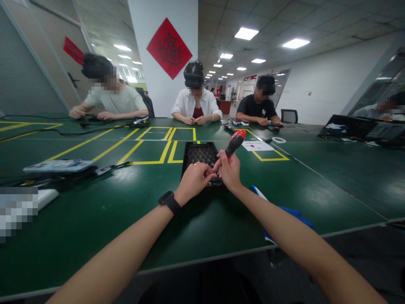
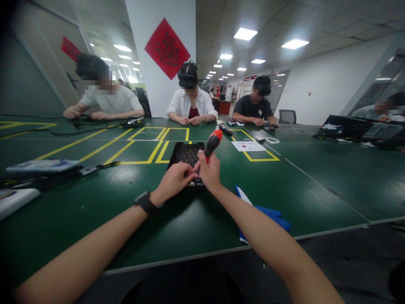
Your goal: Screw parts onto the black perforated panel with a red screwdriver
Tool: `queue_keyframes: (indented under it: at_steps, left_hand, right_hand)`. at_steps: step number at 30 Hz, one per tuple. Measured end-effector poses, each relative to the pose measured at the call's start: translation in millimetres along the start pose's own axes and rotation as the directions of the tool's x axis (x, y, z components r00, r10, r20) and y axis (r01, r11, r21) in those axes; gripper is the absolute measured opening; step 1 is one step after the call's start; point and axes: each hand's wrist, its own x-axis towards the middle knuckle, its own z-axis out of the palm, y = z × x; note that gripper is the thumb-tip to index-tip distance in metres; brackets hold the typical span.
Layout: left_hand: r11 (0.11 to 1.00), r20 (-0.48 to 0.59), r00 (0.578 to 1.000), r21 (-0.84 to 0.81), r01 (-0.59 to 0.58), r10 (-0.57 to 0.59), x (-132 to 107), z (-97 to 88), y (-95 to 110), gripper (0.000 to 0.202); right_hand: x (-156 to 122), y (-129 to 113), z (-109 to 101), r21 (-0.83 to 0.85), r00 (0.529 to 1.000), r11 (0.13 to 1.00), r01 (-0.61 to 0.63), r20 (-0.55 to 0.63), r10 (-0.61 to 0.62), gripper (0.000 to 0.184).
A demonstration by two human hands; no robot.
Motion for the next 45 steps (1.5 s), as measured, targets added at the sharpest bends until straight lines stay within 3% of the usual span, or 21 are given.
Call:
queue_keyframes:
  at_steps: [5, 10, 15, 19, 28, 38, 45]
  left_hand:
    - [0.996, -0.015, 0.999, -0.085, 0.028, -0.029, -0.5, 3.3, -2.4, 0.02]
    - [0.977, 0.035, 0.995, -0.192, 0.096, -0.091, -0.7, 7.9, -6.3, 0.022]
    - [0.988, 0.015, 0.999, -0.149, 0.043, -0.041, -0.9, 7.5, -6.6, 0.016]
    - [0.99, 0.059, 0.998, -0.138, -0.005, 0.014, -0.8, 7.5, -3.0, 0.015]
    - [0.978, 0.043, 0.998, -0.206, 0.043, -0.035, -0.1, 7.7, -3.5, 0.017]
    - [0.964, 0.057, 0.996, -0.252, 0.08, -0.068, -1.9, 14.2, -11.7, 0.02]
    - [0.974, 0.036, 0.998, -0.218, 0.063, -0.056, -1.9, 11.9, -9.3, 0.016]
  right_hand:
    - [0.1, 0.2, 0.4, -0.008, 1.0, 1.0, 0.005, 0.006, -0.005, 0.037]
    - [-1.1, -2.3, 0.7, 0.012, 1.0, 1.0, -0.002, 0.019, 0.002, 0.035]
    - [-0.8, -2.8, 0.5, 0.12, 0.992, 0.993, -0.005, 0.129, -0.011, 0.031]
    - [1.7, 2.5, 0.3, 0.135, 0.978, 0.99, -0.028, 0.207, -0.001, 0.033]
    - [-1.9, -1.5, 3.6, 0.158, 0.995, 0.987, -0.011, 0.102, -0.005, 0.026]
    - [-1.6, 3.4, 2.5, 0.185, 0.981, 0.98, -0.073, 0.192, 0.037, 0.031]
    - [-1.3, 6.3, 2.7, 0.255, 0.971, 0.965, -0.056, 0.238, -0.007, 0.026]
